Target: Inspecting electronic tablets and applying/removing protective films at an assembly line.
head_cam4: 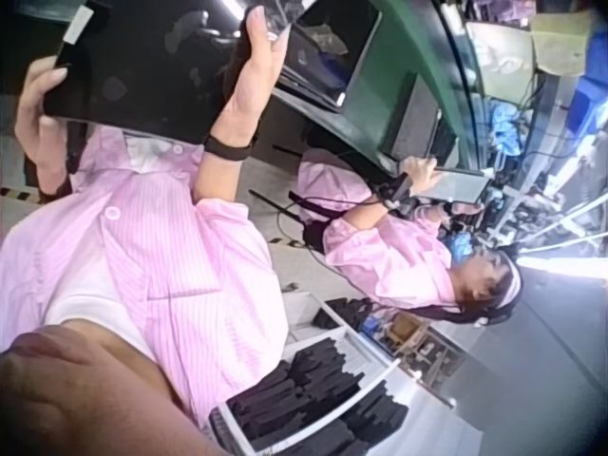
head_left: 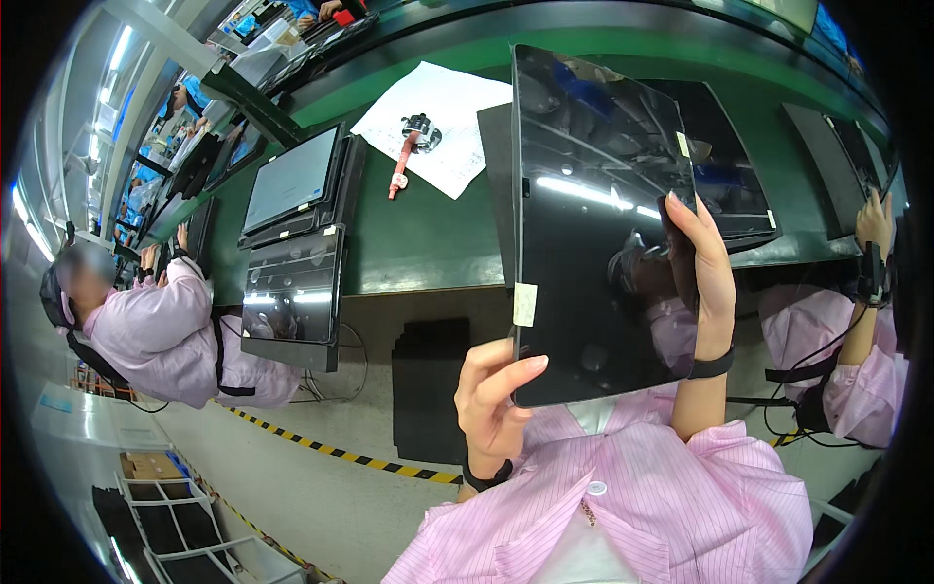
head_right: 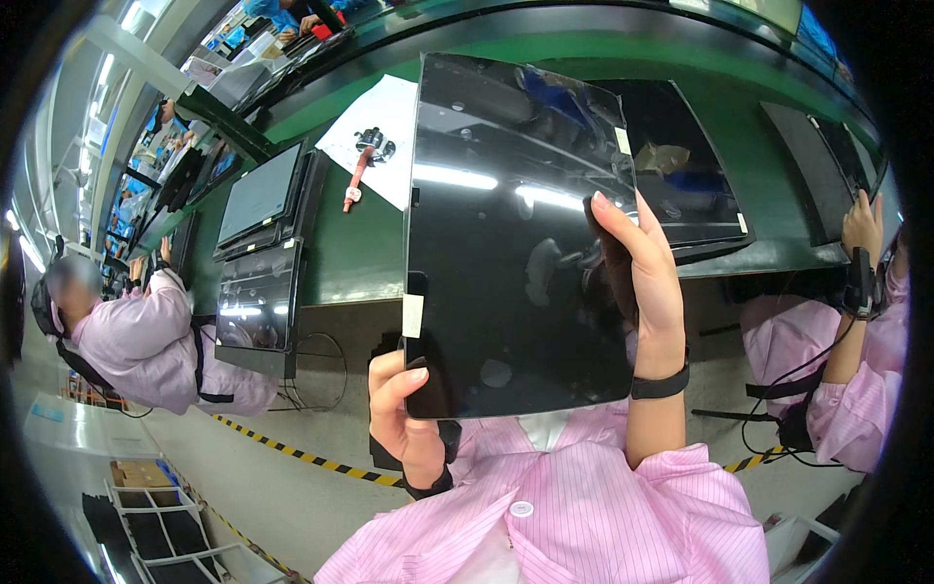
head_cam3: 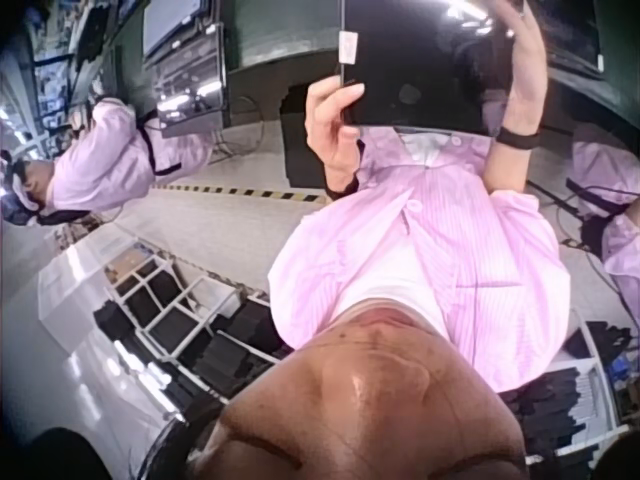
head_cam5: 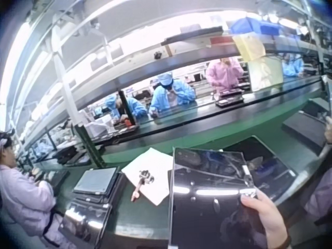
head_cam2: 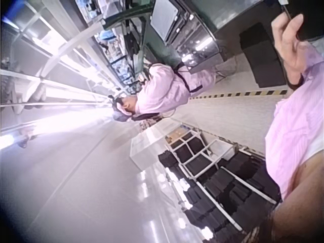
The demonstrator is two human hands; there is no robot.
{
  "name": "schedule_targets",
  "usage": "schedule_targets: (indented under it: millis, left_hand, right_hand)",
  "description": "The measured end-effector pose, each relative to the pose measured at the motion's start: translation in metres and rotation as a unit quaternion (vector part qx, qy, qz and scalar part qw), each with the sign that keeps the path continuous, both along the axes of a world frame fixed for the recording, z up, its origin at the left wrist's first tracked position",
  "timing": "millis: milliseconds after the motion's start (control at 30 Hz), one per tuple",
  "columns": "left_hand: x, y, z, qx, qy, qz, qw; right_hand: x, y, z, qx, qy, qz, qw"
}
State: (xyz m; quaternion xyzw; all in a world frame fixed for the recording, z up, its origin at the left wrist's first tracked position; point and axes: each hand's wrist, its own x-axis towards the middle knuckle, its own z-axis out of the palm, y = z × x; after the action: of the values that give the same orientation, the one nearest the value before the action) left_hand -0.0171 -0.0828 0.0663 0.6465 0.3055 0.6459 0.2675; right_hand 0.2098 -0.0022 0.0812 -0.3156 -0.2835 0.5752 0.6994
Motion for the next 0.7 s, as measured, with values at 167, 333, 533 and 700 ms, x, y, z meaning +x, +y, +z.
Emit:
schedule_targets:
  millis: [167,333,533,700]
  left_hand:
    - [-0.0053,-0.0001,0.0002,0.056,0.078,0.048,0.994]
    - [-0.0032,-0.0032,0.0035,0.077,0.092,0.065,0.991]
    - [-0.0045,-0.0039,0.0040,0.064,0.091,0.066,0.992]
    - [-0.0054,-0.0021,0.0033,0.065,0.079,0.051,0.993]
  right_hand:
    - [-0.0015,-0.0024,0.0006,0.000,0.005,0.012,1.000]
    - [-0.0006,-0.0014,-0.0012,-0.012,-0.002,0.034,0.999]
    - [-0.0014,-0.0008,-0.0040,-0.016,0.004,0.028,0.999]
    - [-0.0028,-0.0006,-0.0050,-0.010,0.005,0.030,0.999]
